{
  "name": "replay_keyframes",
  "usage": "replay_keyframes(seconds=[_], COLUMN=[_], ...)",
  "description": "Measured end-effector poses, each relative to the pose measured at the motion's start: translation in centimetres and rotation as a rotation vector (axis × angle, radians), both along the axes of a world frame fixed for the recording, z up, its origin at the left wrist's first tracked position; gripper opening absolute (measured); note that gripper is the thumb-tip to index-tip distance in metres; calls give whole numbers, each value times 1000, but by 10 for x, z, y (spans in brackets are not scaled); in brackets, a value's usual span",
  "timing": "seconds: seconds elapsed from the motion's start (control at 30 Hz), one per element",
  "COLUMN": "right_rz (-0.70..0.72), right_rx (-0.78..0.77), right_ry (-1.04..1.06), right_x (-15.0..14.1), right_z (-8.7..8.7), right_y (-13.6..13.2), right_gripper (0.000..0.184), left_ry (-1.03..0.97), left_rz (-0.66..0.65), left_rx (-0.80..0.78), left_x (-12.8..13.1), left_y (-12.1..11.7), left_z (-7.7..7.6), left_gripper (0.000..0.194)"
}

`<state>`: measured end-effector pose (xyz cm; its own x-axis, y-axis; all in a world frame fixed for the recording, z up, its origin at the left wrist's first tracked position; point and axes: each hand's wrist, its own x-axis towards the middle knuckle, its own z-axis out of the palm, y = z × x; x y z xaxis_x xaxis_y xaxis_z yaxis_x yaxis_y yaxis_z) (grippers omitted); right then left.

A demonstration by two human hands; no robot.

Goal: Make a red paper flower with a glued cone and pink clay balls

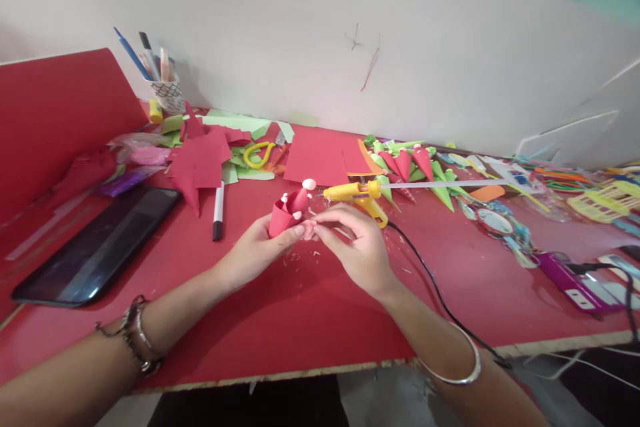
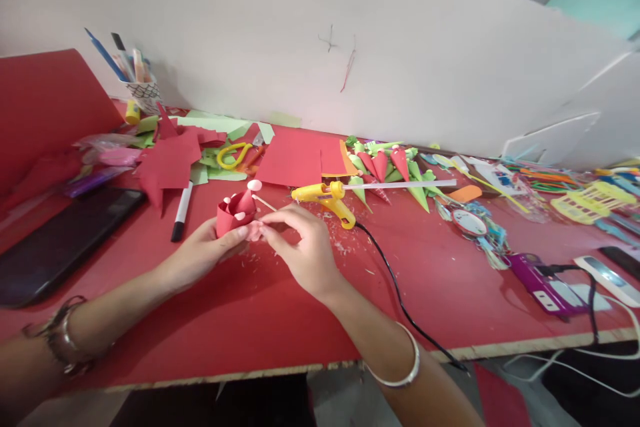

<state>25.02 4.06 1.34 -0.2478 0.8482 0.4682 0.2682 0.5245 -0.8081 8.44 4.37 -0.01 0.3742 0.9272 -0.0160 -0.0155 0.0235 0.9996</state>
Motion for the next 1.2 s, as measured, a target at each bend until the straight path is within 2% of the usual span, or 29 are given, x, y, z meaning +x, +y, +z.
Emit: replay_keyframes(seconds=[0.13,0.37,0.47,0.6,0.7,0.8,0.97,1.2], right_rz=[27,-42,-56,-120,-125,-98,-119,-96], right_rx=[17,106,42,-48,-45,-44,-12,89], right_ry=[1,-31,53,248,314,304,261,202], right_x=[-1,-3,-3,0,2,2,0,2], right_z=[1,1,1,2,4,3,5,12], right_y=[-1,-3,-4,-2,0,0,-3,-6], right_gripper=[8,7,7,5,13,16,5,18], left_ry=[-13,31,-9,-75,-145,-215,-305,-200], left_rz=[-7,18,3,12,-11,-82,-202,-190], left_rx=[21,18,-4,-38,-75,-110,-164,-129], left_x=[-1,0,1,-1,-3,-3,-3,-6], left_y=[1,0,-1,1,1,0,-1,0], left_z=[-3,1,3,-1,-5,-3,1,-7], left_gripper=[29,23,23,24,25,31,33,30])
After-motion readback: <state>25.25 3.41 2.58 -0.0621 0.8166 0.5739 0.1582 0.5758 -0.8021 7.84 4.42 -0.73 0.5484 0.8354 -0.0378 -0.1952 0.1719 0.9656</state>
